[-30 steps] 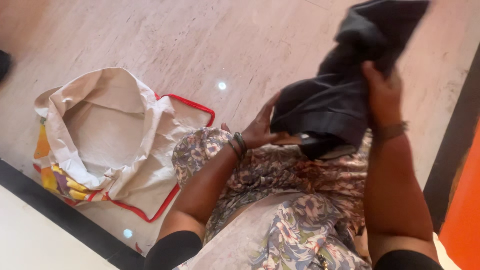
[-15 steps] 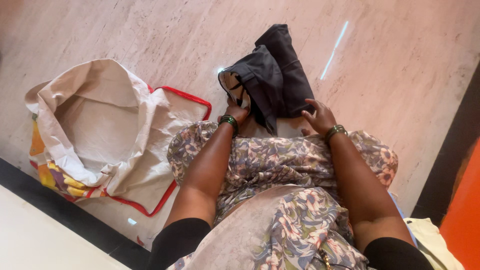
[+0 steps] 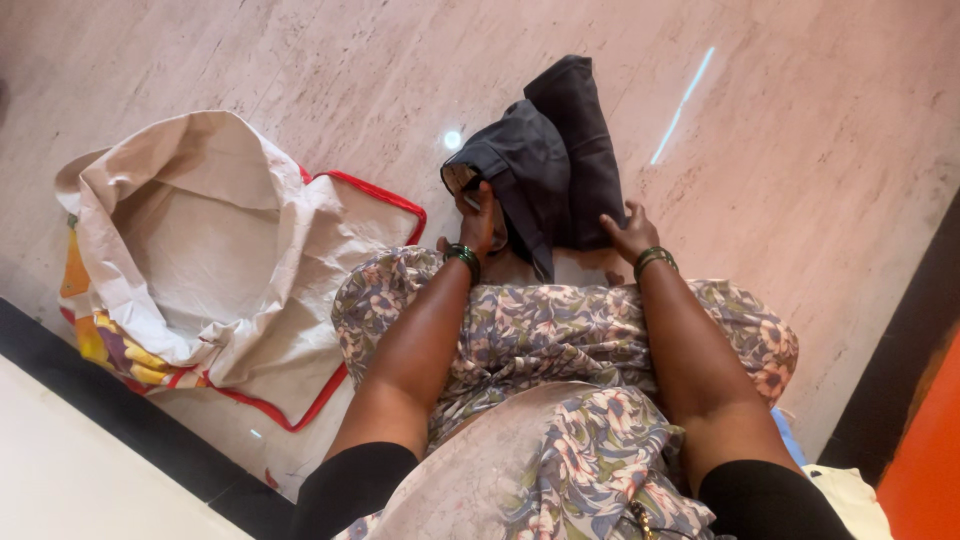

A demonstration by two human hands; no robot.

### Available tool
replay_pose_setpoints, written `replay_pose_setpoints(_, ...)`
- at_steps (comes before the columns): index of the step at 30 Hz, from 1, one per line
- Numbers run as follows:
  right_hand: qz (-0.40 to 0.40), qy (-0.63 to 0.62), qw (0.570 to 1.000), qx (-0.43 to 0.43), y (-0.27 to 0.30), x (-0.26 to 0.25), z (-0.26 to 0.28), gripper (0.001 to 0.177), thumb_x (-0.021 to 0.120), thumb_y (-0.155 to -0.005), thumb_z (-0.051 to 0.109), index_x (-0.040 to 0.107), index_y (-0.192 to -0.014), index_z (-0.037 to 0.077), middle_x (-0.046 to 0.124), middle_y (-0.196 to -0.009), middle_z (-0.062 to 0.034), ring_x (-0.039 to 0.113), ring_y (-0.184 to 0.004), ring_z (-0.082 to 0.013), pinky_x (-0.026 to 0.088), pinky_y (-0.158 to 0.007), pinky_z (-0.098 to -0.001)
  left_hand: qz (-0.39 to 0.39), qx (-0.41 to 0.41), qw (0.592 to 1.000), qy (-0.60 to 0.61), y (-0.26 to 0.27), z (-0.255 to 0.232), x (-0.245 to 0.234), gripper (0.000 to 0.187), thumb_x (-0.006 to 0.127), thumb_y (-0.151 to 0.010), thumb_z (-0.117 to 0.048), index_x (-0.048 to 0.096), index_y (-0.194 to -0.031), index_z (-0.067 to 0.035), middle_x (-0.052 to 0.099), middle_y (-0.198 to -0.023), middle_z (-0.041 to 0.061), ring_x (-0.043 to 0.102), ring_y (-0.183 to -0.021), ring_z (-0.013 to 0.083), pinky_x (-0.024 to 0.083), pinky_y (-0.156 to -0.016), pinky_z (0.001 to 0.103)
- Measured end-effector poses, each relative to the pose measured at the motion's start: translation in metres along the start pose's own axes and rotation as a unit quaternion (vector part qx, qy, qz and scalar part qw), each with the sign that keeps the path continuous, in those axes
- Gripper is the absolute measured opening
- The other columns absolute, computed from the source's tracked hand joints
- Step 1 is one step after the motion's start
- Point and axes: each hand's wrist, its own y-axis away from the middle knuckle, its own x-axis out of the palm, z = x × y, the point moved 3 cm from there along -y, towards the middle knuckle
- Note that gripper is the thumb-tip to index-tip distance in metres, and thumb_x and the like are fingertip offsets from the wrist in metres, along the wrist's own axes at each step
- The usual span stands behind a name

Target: The person folds a pair of dark trousers by hand on the floor, places them into a white bag, and then picks up a light-colored button-down shirt to begin fastening the buttons.

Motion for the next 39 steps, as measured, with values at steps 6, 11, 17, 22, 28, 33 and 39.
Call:
replay_pose_setpoints(6,0.015,0.032,0.998,-0.053,0.013,-0.003,0.015,0.045,0.072,-0.09,0.039,0.073,-0.125,0.01,0.076,-0.11,-0.0169,0.073,-0.103,-0.0336,0.056,-0.091,-0.0426,-0.018,0.212,0.968,-0.13,0.017,-0.02,0.008,0.094,0.071,-0.086,-0.066,0.035,-0.15,-0.008,0.051,-0.142,0.028,0.049,-0.132,0.0435,0.041,-0.107,0.05)
replay_pose_setpoints(11,-0.068,-0.091,0.993,-0.041,0.004,-0.037,0.012,0.036,0.075,-0.093,0.03,0.072,-0.123,0.011,0.076,-0.112,-0.0103,0.073,-0.097,-0.0229,0.057,-0.084,-0.0363,-0.105,0.182,0.954,-0.212,0.005,-0.018,-0.004,0.043,0.072,-0.087,-0.044,0.069,-0.104,-0.005,0.072,-0.106,0.019,0.067,-0.102,0.0405,0.052,-0.087,0.051)
replay_pose_setpoints(17,-0.149,-0.088,0.985,-0.019,-0.005,-0.132,-0.059,0.024,0.074,-0.097,0.022,0.073,-0.118,0.01,0.077,-0.102,-0.0134,0.072,-0.085,-0.0207,0.056,-0.075,-0.0335,-0.277,0.245,0.91,-0.188,-0.059,-0.016,-0.075,0.035,0.069,-0.094,-0.037,0.068,-0.106,-0.004,0.072,-0.101,0.024,0.067,-0.096,0.045,0.053,-0.082,0.052)
replay_pose_setpoints(22,-0.114,0.087,0.982,0.127,0.011,-0.124,-0.068,0.038,0.072,-0.087,0.019,0.069,-0.125,0.019,0.072,-0.115,-0.0144,0.064,-0.108,-0.0338,0.048,-0.096,-0.0456,-0.187,-0.029,0.965,-0.184,-0.073,0.018,-0.096,0.042,0.06,-0.099,-0.039,0.062,-0.119,-0.002,0.072,-0.113,0.022,0.068,-0.107,0.0422,0.052,-0.094,0.051)
replay_pose_setpoints(28,-0.073,0.18,0.978,0.078,0.036,-0.093,0.014,0.051,0.073,-0.095,0.043,0.058,-0.142,0.031,0.055,-0.148,-0.0096,0.045,-0.138,-0.0378,0.041,-0.112,-0.0519,-0.136,-0.064,0.958,-0.245,-0.03,-0.016,-0.091,0.078,0.075,-0.081,-0.06,0.055,-0.13,-0.003,0.061,-0.127,0.023,0.059,-0.117,0.041,0.045,-0.1,0.052)
replay_pose_setpoints(33,0.004,0.262,0.965,0.03,0.047,-0.083,0.054,0.084,0.082,-0.077,0.039,0.043,-0.15,0.053,0.025,-0.166,-0.0124,0.033,-0.141,-0.0437,0.042,-0.1,-0.0548,-0.116,-0.028,0.943,-0.312,-0.031,-0.016,-0.088,0.073,0.082,-0.076,-0.056,0.064,-0.121,-0.002,0.068,-0.122,0.022,0.065,-0.114,0.0387,0.051,-0.098,0.05)
replay_pose_setpoints(39,-0.018,0.215,0.976,-0.018,0.014,-0.078,0.018,0.053,0.06,-0.092,0.003,0.064,-0.133,0.036,0.068,-0.132,-0.0143,0.065,-0.12,-0.0374,0.052,-0.101,-0.0453,-0.202,0.12,0.923,-0.303,-0.037,-0.029,-0.088,0.058,0.084,-0.08,-0.043,0.065,-0.116,-0.001,0.072,-0.109,0.024,0.067,-0.106,0.042,0.054,-0.09,0.05)
